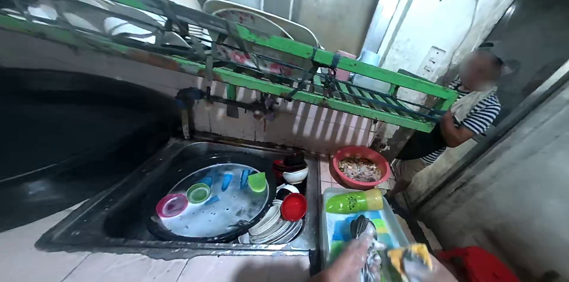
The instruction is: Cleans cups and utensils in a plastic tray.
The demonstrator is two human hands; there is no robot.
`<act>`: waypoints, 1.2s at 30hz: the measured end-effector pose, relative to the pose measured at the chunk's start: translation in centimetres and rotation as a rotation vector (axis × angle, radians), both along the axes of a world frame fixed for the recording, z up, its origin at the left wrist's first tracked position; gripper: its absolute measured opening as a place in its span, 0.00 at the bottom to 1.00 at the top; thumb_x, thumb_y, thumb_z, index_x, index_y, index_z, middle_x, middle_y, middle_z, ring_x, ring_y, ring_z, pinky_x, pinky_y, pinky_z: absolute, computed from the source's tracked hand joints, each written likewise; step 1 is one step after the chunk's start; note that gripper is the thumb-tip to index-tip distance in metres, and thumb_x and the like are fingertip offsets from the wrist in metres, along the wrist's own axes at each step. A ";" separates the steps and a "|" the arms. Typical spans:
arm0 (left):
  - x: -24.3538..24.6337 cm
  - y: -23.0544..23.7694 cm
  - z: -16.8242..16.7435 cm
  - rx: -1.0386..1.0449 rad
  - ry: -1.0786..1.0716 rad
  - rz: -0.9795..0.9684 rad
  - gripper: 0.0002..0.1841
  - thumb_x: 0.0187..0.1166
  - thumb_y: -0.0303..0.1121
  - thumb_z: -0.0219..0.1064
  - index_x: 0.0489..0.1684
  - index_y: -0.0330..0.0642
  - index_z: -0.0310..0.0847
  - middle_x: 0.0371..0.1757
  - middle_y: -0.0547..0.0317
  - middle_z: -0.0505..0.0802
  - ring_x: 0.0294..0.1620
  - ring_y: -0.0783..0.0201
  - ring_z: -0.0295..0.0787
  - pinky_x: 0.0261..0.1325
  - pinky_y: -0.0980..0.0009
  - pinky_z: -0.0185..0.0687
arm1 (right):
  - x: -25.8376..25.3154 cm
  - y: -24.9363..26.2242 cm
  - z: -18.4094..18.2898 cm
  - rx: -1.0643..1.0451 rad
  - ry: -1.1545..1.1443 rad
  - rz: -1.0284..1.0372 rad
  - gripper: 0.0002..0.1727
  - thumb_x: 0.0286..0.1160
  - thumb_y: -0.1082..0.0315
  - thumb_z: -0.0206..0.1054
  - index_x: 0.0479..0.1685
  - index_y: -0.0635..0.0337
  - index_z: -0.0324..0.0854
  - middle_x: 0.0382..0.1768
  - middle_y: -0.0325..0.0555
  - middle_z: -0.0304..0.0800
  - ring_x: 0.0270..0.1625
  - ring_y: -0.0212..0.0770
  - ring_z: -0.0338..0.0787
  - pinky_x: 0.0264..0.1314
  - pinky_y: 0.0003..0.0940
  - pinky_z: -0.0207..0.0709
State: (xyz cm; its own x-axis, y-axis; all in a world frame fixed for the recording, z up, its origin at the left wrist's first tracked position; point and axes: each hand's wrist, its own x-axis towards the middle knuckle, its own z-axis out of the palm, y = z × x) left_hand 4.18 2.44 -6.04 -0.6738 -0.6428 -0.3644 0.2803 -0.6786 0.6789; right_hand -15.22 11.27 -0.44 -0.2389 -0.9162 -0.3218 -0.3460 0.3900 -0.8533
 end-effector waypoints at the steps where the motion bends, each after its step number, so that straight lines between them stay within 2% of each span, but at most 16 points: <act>1: -0.1 0.2 -0.2 -0.025 -0.003 -0.028 0.29 0.94 0.57 0.41 0.56 0.42 0.80 0.26 0.62 0.82 0.20 0.66 0.78 0.27 0.70 0.81 | 0.6 -0.1 0.4 -0.082 -0.164 -0.124 0.30 0.71 0.69 0.69 0.74 0.65 0.67 0.46 0.49 0.90 0.44 0.40 0.92 0.49 0.41 0.90; 4: -0.2 0.5 0.1 -0.123 -0.124 -0.110 0.27 0.93 0.59 0.44 0.50 0.44 0.78 0.26 0.63 0.82 0.20 0.67 0.78 0.27 0.70 0.81 | 2.6 -0.7 1.1 -0.179 -0.518 -0.236 0.29 0.70 0.67 0.67 0.72 0.61 0.66 0.39 0.51 0.92 0.37 0.43 0.94 0.39 0.43 0.92; 9: -0.3 1.0 0.2 -0.294 -0.315 -0.243 0.30 0.91 0.62 0.44 0.54 0.42 0.77 0.28 0.62 0.81 0.22 0.66 0.78 0.31 0.66 0.82 | 4.0 -1.9 0.3 -0.197 -0.629 -0.266 0.30 0.71 0.68 0.69 0.74 0.62 0.66 0.41 0.55 0.92 0.39 0.46 0.94 0.41 0.44 0.92; 11: -0.2 1.0 0.4 -0.271 -0.282 -0.252 0.29 0.91 0.61 0.43 0.49 0.44 0.75 0.24 0.64 0.79 0.20 0.67 0.77 0.29 0.69 0.81 | 4.2 -2.2 0.1 -0.224 -0.623 -0.319 0.31 0.68 0.71 0.70 0.73 0.63 0.67 0.42 0.56 0.92 0.40 0.47 0.94 0.42 0.44 0.92; 13: 0.0 1.1 0.3 -0.249 -0.212 -0.237 0.30 0.92 0.61 0.41 0.53 0.43 0.76 0.27 0.62 0.83 0.23 0.66 0.81 0.32 0.67 0.84 | 4.1 -2.6 -0.3 -0.275 -0.611 -0.389 0.30 0.68 0.75 0.69 0.73 0.64 0.67 0.43 0.57 0.91 0.39 0.47 0.94 0.41 0.45 0.92; 16: 0.6 1.1 0.0 -0.192 -0.052 -0.168 0.28 0.95 0.54 0.41 0.54 0.39 0.79 0.32 0.56 0.89 0.29 0.61 0.88 0.37 0.62 0.90 | 3.1 -3.1 -0.4 -0.324 -0.688 -0.468 0.20 0.79 0.74 0.61 0.69 0.61 0.69 0.39 0.53 0.91 0.36 0.45 0.93 0.37 0.44 0.91; 18: 0.9 0.8 0.3 -0.102 -0.021 -0.186 0.19 0.95 0.44 0.46 0.51 0.41 0.81 0.30 0.60 0.89 0.24 0.67 0.84 0.30 0.70 0.85 | 2.3 -3.2 -0.1 -0.356 -0.782 -0.457 0.15 0.85 0.70 0.56 0.66 0.60 0.70 0.37 0.52 0.91 0.35 0.44 0.94 0.35 0.44 0.91; 20: 1.1 0.6 0.0 -0.071 0.013 -0.250 0.16 0.94 0.40 0.49 0.50 0.41 0.82 0.28 0.63 0.87 0.20 0.72 0.79 0.24 0.76 0.79 | 1.5 -3.0 -0.7 -0.399 -0.881 -0.367 0.19 0.78 0.65 0.62 0.65 0.59 0.70 0.39 0.52 0.92 0.38 0.45 0.95 0.40 0.45 0.92; 22: 1.2 0.5 -0.4 -0.066 0.042 -0.273 0.15 0.93 0.39 0.50 0.48 0.43 0.81 0.28 0.66 0.85 0.19 0.74 0.77 0.24 0.77 0.77 | 0.8 -2.9 -1.2 -0.412 -0.897 -0.307 0.32 0.64 0.56 0.76 0.65 0.59 0.70 0.40 0.53 0.92 0.39 0.46 0.95 0.41 0.46 0.93; 23: 1.1 0.5 -0.4 -0.073 0.024 -0.243 0.13 0.93 0.39 0.52 0.46 0.43 0.81 0.26 0.67 0.84 0.19 0.74 0.77 0.24 0.77 0.78 | 0.5 -2.8 -1.2 -0.431 -0.870 -0.287 0.37 0.60 0.52 0.80 0.67 0.59 0.69 0.41 0.53 0.92 0.40 0.46 0.95 0.42 0.46 0.93; 26: 0.8 0.6 0.0 -0.079 -0.129 -0.068 0.07 0.87 0.35 0.62 0.45 0.40 0.81 0.23 0.64 0.84 0.19 0.70 0.80 0.26 0.73 0.81 | 0.8 -1.6 -0.6 -0.443 -0.725 -0.260 0.36 0.69 0.49 0.72 0.72 0.58 0.65 0.44 0.51 0.92 0.42 0.45 0.95 0.43 0.45 0.93; 28: 0.6 0.8 0.3 -0.085 -0.238 -0.010 0.07 0.86 0.33 0.63 0.45 0.39 0.81 0.23 0.63 0.84 0.19 0.69 0.81 0.26 0.73 0.82 | 2.4 -1.0 -0.1 -0.378 -0.470 -0.225 0.36 0.68 0.55 0.72 0.74 0.62 0.63 0.43 0.47 0.92 0.41 0.41 0.94 0.44 0.42 0.92; 29: 0.5 0.9 0.7 -0.101 -0.296 -0.007 0.07 0.86 0.33 0.63 0.44 0.39 0.80 0.23 0.64 0.83 0.20 0.70 0.80 0.26 0.73 0.80 | 3.5 -1.0 0.0 -0.317 -0.288 -0.208 0.33 0.67 0.62 0.72 0.72 0.66 0.67 0.45 0.49 0.91 0.43 0.41 0.93 0.47 0.42 0.91; 31: 0.3 1.3 1.0 -0.161 -0.391 -0.017 0.06 0.84 0.31 0.63 0.38 0.39 0.78 0.21 0.65 0.80 0.18 0.71 0.74 0.25 0.74 0.74 | 5.3 -2.1 0.4 -0.146 0.103 -0.162 0.27 0.69 0.64 0.76 0.68 0.66 0.80 0.56 0.56 0.90 0.58 0.47 0.90 0.65 0.48 0.82; 33: 0.1 1.2 0.6 -0.208 -0.414 -0.029 0.06 0.85 0.33 0.63 0.43 0.40 0.78 0.23 0.66 0.79 0.17 0.73 0.69 0.22 0.76 0.67 | 5.1 -3.5 0.5 -0.091 0.416 -0.092 0.27 0.75 0.62 0.74 0.72 0.63 0.80 0.66 0.61 0.87 0.70 0.55 0.86 0.77 0.54 0.74; 36: -0.1 1.0 0.2 -0.216 -0.455 -0.045 0.10 0.83 0.33 0.66 0.53 0.38 0.77 0.26 0.63 0.79 0.17 0.72 0.68 0.21 0.74 0.67 | 3.2 -4.7 0.4 -0.237 0.565 -0.118 0.28 0.74 0.63 0.73 0.73 0.65 0.79 0.68 0.61 0.86 0.71 0.55 0.86 0.78 0.53 0.74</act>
